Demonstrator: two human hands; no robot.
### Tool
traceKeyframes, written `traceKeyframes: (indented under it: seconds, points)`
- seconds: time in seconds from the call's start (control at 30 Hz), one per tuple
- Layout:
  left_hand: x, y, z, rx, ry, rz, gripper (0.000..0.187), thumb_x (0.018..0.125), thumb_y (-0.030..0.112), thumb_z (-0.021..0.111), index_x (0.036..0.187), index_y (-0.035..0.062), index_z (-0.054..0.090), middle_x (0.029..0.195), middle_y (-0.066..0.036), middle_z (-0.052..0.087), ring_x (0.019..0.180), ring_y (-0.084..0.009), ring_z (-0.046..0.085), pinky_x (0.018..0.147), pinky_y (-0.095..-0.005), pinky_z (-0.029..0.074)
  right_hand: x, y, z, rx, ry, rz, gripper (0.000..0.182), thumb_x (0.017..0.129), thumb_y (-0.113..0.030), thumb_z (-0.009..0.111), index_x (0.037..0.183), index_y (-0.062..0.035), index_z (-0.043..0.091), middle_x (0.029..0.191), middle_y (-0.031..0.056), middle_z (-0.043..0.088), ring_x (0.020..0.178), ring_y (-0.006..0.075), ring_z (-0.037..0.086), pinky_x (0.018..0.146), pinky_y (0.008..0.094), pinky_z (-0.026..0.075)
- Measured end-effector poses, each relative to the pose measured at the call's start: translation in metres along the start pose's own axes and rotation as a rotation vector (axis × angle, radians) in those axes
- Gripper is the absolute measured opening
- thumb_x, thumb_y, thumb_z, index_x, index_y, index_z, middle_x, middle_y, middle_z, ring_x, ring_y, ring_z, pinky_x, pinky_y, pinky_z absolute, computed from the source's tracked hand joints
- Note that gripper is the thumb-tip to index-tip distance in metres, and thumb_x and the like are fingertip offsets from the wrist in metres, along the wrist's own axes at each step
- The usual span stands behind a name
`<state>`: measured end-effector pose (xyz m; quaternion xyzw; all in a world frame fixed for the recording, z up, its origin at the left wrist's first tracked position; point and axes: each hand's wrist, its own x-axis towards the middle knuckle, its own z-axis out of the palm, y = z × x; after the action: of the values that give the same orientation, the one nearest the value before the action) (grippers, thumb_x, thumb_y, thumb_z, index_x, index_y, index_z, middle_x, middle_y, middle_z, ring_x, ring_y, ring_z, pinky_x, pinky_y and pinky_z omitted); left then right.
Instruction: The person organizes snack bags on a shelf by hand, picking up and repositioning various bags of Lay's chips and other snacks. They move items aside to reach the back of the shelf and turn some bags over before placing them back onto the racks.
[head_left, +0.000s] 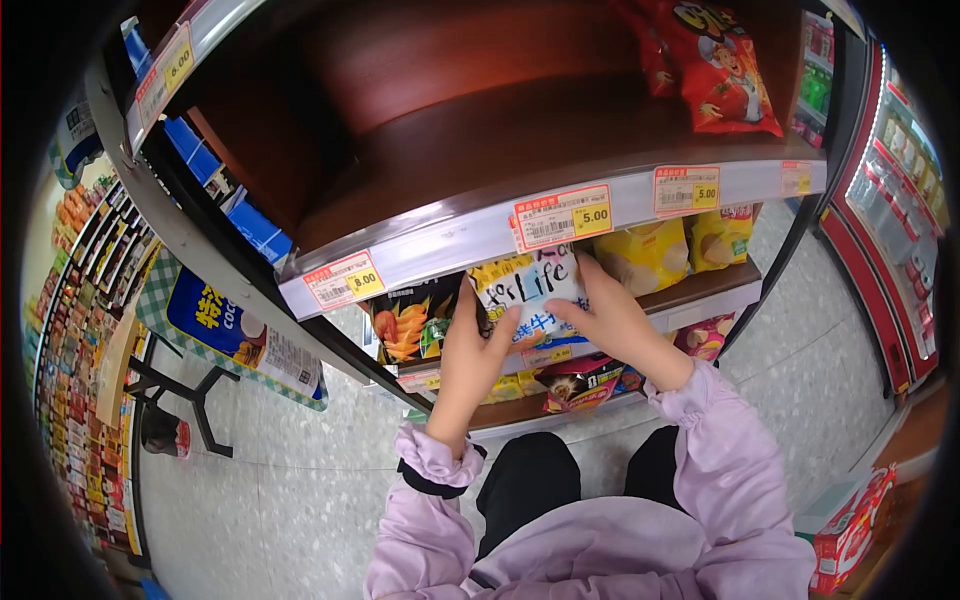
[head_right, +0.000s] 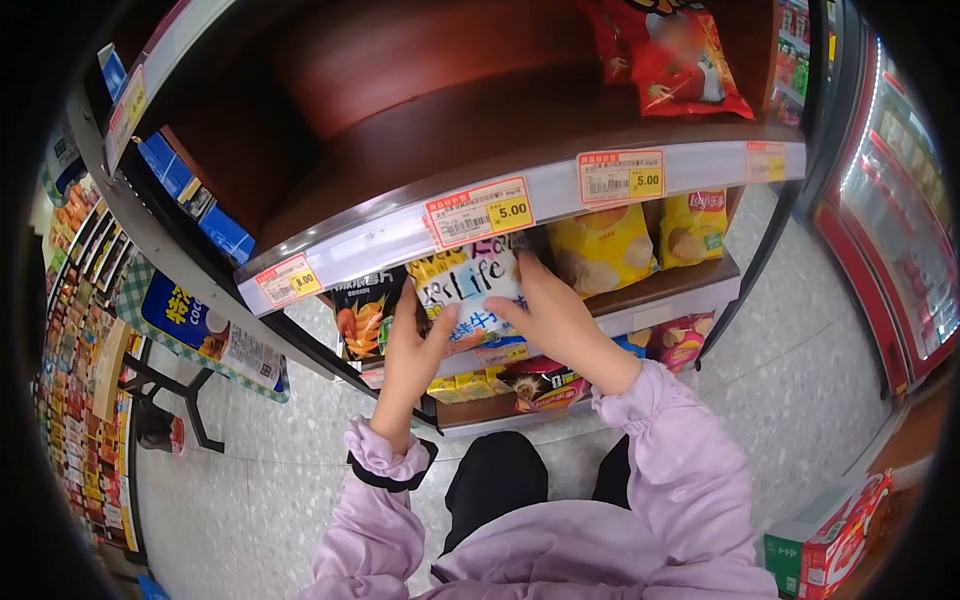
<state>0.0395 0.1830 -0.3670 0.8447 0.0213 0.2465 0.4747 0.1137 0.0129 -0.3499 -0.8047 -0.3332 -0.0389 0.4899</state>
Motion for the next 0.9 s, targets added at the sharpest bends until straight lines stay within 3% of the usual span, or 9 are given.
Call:
traceKeyframes:
  seconds: [0.07, 0.1, 0.23, 0.33, 0.4, 0.6, 0.73, 0.8, 0.9]
  points:
    - [-0.003, 0.003, -0.002, -0.135, 0.019, -0.057, 0.069, 0.079, 0.026, 0.060, 0.128, -0.0066, 0.024, 0.104, -0.021, 0.055, 0.092, -0.0233, 0.056, 0.076, -0.0312, 0.045, -0.006, -0.009, -0.005, -0.013, 0.042, -0.062, 0.049, 0.074, -0.026, 0.063, 0.104, 0.0044, 0.039, 0.089, 0.0237, 0.055, 0.083, 0.0389, 0.055, 0.069, 0.0388, 0.045]
    - [-0.010, 0.025, -0.003, -0.396, 0.003, -0.196, 0.064, 0.081, 0.023, 0.059, 0.127, -0.0067, 0.025, 0.102, -0.017, 0.055, 0.090, -0.0187, 0.054, 0.073, -0.0288, 0.047, -0.009, -0.015, -0.009, -0.014, -0.007, -0.035, 0.050, 0.074, -0.028, 0.063, 0.105, 0.0039, 0.040, 0.089, 0.0235, 0.055, 0.083, 0.0389, 0.055, 0.068, 0.0390, 0.045]
    - [-0.043, 0.043, -0.018, -0.557, -0.138, -0.351, 0.059, 0.081, 0.019, 0.058, 0.126, -0.0058, 0.029, 0.102, -0.015, 0.055, 0.088, -0.0153, 0.053, 0.071, -0.0259, 0.046, -0.038, -0.041, -0.031, -0.017, -0.200, 0.056, 0.055, 0.074, -0.032, 0.062, 0.108, 0.0040, 0.039, 0.092, 0.0244, 0.054, 0.082, 0.0385, 0.055, 0.068, 0.0403, 0.045]
    - [-0.071, 0.048, -0.029, -0.389, -0.282, -0.345, 0.059, 0.080, 0.019, 0.059, 0.125, -0.0055, 0.031, 0.099, -0.015, 0.057, 0.086, -0.0150, 0.055, 0.070, -0.0264, 0.046, -0.070, -0.051, -0.049, -0.047, -0.361, 0.045, 0.059, 0.074, -0.033, 0.063, 0.110, 0.0051, 0.036, 0.094, 0.0253, 0.053, 0.081, 0.0390, 0.055, 0.067, 0.0414, 0.045]
    - [-0.082, 0.059, -0.038, -0.174, -0.385, -0.188, 0.059, 0.078, 0.020, 0.061, 0.123, -0.0069, 0.033, 0.096, -0.017, 0.058, 0.083, -0.0167, 0.057, 0.070, -0.0272, 0.046, -0.088, -0.060, -0.063, -0.062, -0.444, 0.027, 0.061, 0.074, -0.033, 0.063, 0.111, 0.0060, 0.035, 0.094, 0.0257, 0.053, 0.081, 0.0394, 0.055, 0.068, 0.0419, 0.045]
    - [-0.102, 0.100, -0.053, 0.021, -0.539, 0.071, 0.073, 0.070, 0.024, 0.070, 0.121, -0.0123, 0.031, 0.085, -0.020, 0.056, 0.074, -0.0283, 0.059, 0.064, -0.0303, 0.047, -0.132, -0.093, -0.104, -0.124, -0.577, 0.119, 0.069, 0.072, -0.035, 0.064, 0.113, 0.0097, 0.032, 0.093, 0.0253, 0.053, 0.076, 0.0373, 0.057, 0.060, 0.0397, 0.048]
    - [-0.084, 0.138, -0.065, 0.072, -0.613, 0.274, 0.076, 0.068, 0.024, 0.072, 0.122, -0.0107, 0.032, 0.086, -0.020, 0.056, 0.071, -0.0311, 0.058, 0.062, -0.0324, 0.046, -0.136, -0.119, -0.133, -0.155, -0.517, -0.019, 0.074, 0.071, -0.036, 0.066, 0.115, 0.0122, 0.033, 0.091, 0.0218, 0.054, 0.074, 0.0335, 0.059, 0.057, 0.0340, 0.049]
    - [-0.066, 0.156, -0.070, 0.094, -0.522, 0.464, 0.078, 0.066, 0.023, 0.073, 0.123, -0.0103, 0.031, 0.087, -0.019, 0.056, 0.073, -0.0305, 0.058, 0.062, -0.0326, 0.046, -0.125, -0.135, -0.146, -0.332, -0.344, -0.227, 0.075, 0.069, -0.035, 0.069, 0.116, 0.0119, 0.033, 0.091, 0.0211, 0.054, 0.075, 0.0325, 0.059, 0.058, 0.0329, 0.048]
    - [-0.031, 0.182, -0.074, 0.086, -0.410, 0.490, 0.077, 0.068, 0.015, 0.070, 0.126, -0.0098, 0.027, 0.093, -0.018, 0.058, 0.077, -0.0238, 0.061, 0.068, -0.0279, 0.048, -0.094, -0.144, -0.160, -0.305, -0.192, -0.219, 0.073, 0.067, -0.030, 0.071, 0.118, 0.0071, 0.035, 0.091, 0.0186, 0.055, 0.079, 0.0315, 0.058, 0.066, 0.0329, 0.047]
